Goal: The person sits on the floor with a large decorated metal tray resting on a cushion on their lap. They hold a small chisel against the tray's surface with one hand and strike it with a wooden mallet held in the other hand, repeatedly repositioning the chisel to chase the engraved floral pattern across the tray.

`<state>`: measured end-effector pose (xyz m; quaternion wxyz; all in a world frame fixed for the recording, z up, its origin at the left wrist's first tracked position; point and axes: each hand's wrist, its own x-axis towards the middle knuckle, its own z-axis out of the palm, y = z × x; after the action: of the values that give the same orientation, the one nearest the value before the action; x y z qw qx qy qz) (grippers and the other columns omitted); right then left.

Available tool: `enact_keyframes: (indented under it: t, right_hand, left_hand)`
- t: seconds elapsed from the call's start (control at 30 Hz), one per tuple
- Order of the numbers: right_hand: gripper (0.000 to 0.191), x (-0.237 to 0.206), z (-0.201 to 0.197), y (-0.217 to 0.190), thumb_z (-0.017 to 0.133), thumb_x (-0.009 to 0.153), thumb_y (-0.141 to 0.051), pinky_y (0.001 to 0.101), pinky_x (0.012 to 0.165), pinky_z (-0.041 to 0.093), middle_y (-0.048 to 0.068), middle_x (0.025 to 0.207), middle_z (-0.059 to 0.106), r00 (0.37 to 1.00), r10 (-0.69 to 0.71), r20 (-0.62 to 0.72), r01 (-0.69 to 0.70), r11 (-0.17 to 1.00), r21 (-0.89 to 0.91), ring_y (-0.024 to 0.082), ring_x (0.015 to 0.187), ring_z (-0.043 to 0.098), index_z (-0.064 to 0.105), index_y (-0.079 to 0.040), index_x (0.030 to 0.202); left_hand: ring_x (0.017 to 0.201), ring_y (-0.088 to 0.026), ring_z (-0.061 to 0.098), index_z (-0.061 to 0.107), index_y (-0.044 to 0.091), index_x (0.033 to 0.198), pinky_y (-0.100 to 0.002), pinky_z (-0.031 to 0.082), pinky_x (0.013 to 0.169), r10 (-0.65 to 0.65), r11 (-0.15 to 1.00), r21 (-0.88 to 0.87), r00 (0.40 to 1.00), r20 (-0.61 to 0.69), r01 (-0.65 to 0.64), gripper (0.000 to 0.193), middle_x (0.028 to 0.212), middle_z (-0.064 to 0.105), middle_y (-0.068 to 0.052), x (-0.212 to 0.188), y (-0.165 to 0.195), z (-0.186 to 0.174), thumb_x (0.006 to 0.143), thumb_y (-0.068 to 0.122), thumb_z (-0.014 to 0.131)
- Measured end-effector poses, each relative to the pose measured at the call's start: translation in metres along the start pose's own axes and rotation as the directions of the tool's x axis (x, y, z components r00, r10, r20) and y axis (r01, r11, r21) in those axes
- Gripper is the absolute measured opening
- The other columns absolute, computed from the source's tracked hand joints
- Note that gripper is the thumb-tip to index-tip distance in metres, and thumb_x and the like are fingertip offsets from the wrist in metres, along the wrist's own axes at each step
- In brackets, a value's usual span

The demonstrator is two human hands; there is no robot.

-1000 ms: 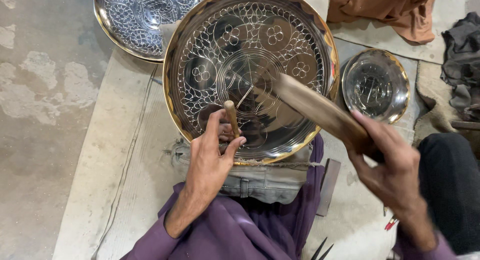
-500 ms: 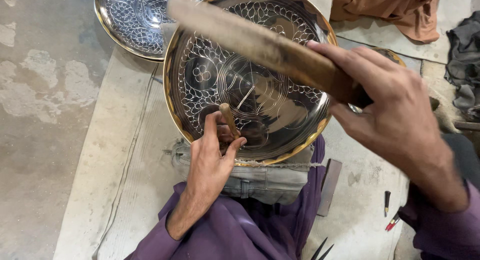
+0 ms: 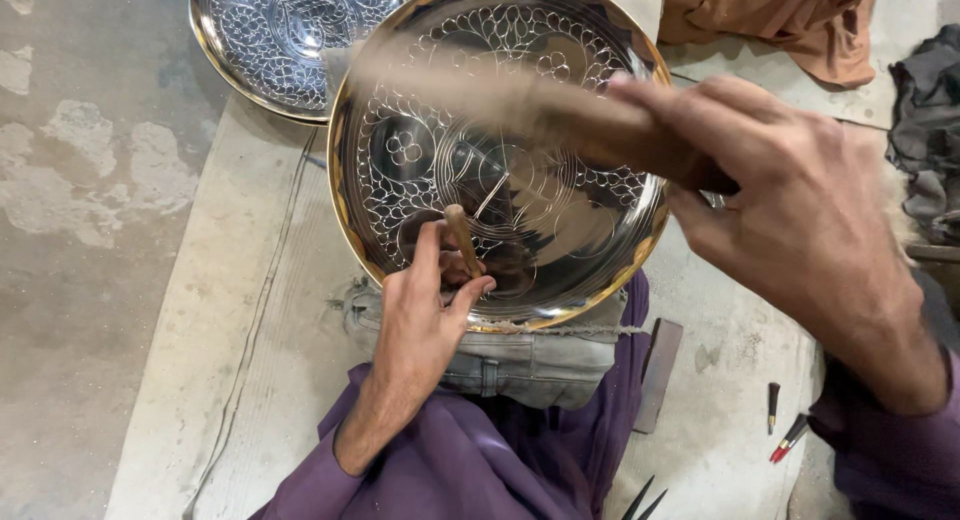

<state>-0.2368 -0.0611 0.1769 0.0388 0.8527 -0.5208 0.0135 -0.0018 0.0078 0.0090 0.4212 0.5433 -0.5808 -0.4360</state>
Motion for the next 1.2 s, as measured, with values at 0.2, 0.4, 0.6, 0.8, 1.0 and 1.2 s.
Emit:
enact_keyframes:
  t: [0.2, 0.4, 0.6, 0.8, 1.0, 1.2]
  right_hand:
    - [0.056, -0.018, 0.011, 0.016, 0.079, 0.087, -0.019, 0.0309, 0.052, 0.051, 0.0, 0.103, 0.077, 0.998, -0.051, 0.027, 0.054, 0.984, -0.17, 0.014, 0.07, 0.067, 0.069, -0.029, 0.141]
    - [0.058, -0.055, 0.025, 0.032, 0.081, 0.086, -0.028, 0.036, 0.057, 0.056, -0.002, 0.099, 0.077, 0.979, 0.132, 0.154, -0.107, 0.981, -0.164, 0.017, 0.068, 0.067, 0.063, -0.037, 0.14]
    - [0.065, -0.104, 0.047, 0.041, 0.081, 0.084, -0.015, 0.0328, 0.061, 0.06, 0.005, 0.104, 0.079, 0.98, 0.167, 0.111, -0.16, 0.985, -0.071, 0.018, 0.068, 0.071, 0.065, -0.029, 0.145]
    - [0.07, -0.161, 0.084, 0.022, 0.077, 0.08, -0.008, 0.0367, 0.092, 0.06, 0.015, 0.134, 0.071, 0.948, 0.272, -0.163, -0.194, 0.904, 0.382, 0.027, 0.109, 0.074, 0.058, -0.018, 0.147]
    - [0.062, -0.205, 0.135, -0.002, 0.082, 0.082, -0.005, 0.036, 0.078, 0.057, 0.01, 0.096, 0.071, 0.76, 0.648, -0.045, -0.517, 0.646, 0.562, 0.023, 0.082, 0.07, 0.06, -0.013, 0.139]
    - [0.055, -0.221, 0.159, -0.024, 0.073, 0.094, -0.002, 0.0311, 0.081, 0.062, 0.007, 0.103, 0.071, 0.709, 0.681, -0.185, -0.324, 0.547, 0.772, 0.018, 0.089, 0.072, 0.06, -0.026, 0.142]
  left_hand:
    - [0.091, -0.023, 0.08, 0.05, 0.003, 0.132, -0.034, 0.066, 0.072, 0.016, 1.0, -0.002, 0.997, 0.073, -0.016, 0.056, 0.096, 0.078, -0.014, 0.004, -0.001, 0.002, 0.085, 0.008, 0.08]
    - [0.088, -0.021, 0.08, 0.058, 0.005, 0.134, -0.033, 0.065, 0.074, 0.015, 1.0, 0.001, 0.988, 0.156, -0.016, 0.058, 0.097, 0.077, -0.014, 0.008, 0.0, 0.004, 0.08, 0.007, 0.081]
    - [0.093, -0.025, 0.079, 0.059, 0.007, 0.136, -0.036, 0.062, 0.077, 0.155, 0.986, 0.002, 0.937, 0.313, -0.164, 0.055, 0.099, 0.078, -0.016, 0.015, 0.007, 0.001, 0.085, 0.007, 0.078]
    - [0.09, -0.024, 0.079, 0.059, 0.013, 0.14, -0.041, 0.058, 0.082, 0.049, 0.992, 0.078, 0.865, 0.499, -0.101, 0.053, 0.099, 0.078, -0.013, 0.021, 0.013, -0.002, 0.088, 0.012, 0.074]
    - [0.104, -0.024, 0.065, 0.058, 0.021, 0.141, -0.043, 0.047, 0.098, 0.064, 0.954, 0.201, 0.81, 0.583, -0.221, 0.057, 0.11, 0.074, -0.004, 0.021, 0.006, -0.005, 0.086, 0.019, 0.073]
    - [0.107, -0.026, 0.065, 0.058, 0.02, 0.141, -0.044, 0.048, 0.095, 0.215, 0.912, 0.125, 0.713, 0.667, -0.391, 0.054, 0.113, 0.074, -0.005, 0.028, -0.006, -0.002, 0.089, 0.019, 0.071]
